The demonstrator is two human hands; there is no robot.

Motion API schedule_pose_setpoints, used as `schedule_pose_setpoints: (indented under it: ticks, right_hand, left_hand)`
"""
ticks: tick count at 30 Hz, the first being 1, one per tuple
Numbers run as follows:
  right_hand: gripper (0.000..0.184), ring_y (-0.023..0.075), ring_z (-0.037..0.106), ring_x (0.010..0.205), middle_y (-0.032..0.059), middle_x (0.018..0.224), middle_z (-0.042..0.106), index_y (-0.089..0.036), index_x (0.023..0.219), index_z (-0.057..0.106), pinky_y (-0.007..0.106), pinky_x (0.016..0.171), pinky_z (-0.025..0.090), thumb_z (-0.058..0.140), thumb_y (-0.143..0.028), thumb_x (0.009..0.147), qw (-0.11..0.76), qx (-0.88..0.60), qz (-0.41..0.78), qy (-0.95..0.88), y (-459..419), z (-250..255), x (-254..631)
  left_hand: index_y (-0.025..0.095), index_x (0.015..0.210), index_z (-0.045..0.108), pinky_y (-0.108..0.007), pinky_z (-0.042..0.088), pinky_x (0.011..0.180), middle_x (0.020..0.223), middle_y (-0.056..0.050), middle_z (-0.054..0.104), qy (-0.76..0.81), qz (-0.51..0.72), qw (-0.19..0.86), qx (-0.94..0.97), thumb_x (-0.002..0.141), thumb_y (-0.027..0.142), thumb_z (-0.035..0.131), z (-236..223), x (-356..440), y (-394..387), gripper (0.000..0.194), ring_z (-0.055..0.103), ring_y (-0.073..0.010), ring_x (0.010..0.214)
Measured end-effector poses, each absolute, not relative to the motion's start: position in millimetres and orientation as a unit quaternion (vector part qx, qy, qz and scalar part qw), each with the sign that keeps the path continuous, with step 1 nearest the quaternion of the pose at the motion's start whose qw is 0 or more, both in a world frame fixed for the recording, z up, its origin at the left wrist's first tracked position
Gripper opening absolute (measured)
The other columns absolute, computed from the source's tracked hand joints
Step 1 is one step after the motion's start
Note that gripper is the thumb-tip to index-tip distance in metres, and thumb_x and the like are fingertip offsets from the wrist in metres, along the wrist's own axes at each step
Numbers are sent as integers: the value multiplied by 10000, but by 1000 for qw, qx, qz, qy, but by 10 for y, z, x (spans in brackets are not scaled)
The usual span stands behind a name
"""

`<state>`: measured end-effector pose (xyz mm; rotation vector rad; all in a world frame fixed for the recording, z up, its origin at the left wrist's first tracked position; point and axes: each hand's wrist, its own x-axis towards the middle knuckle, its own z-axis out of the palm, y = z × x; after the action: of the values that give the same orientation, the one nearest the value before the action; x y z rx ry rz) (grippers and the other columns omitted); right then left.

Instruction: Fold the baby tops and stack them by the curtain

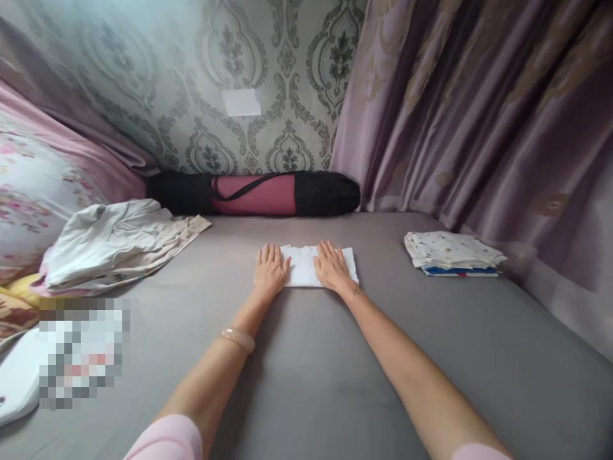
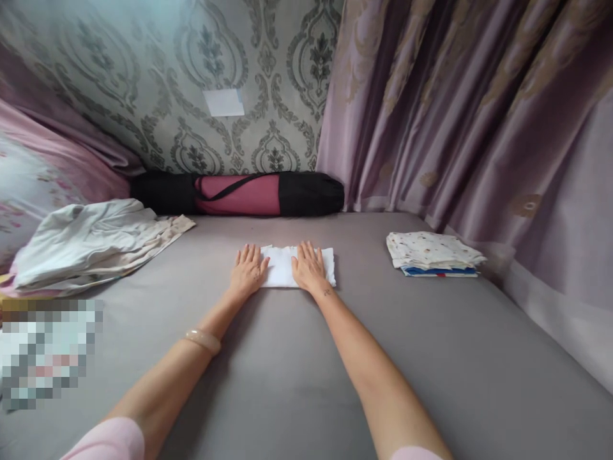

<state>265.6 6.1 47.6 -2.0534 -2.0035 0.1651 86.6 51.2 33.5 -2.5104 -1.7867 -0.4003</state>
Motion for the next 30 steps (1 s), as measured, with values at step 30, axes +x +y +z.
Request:
schedule_pose_setpoints:
  ticks: [30]
  right_hand:
    - [442, 245, 368, 1350, 98, 1460, 457, -188, 1370, 483, 506, 1138, 151, 308, -315, 985, 92, -701, 45, -706, -3, 439, 3390]
  left_hand:
    - [163, 1073, 627, -386, 407, 994, 1166, -138, 630, -528, -90, -55, -843, 931, 344, 432, 587, 456, 965, 302, 518, -280, 1175]
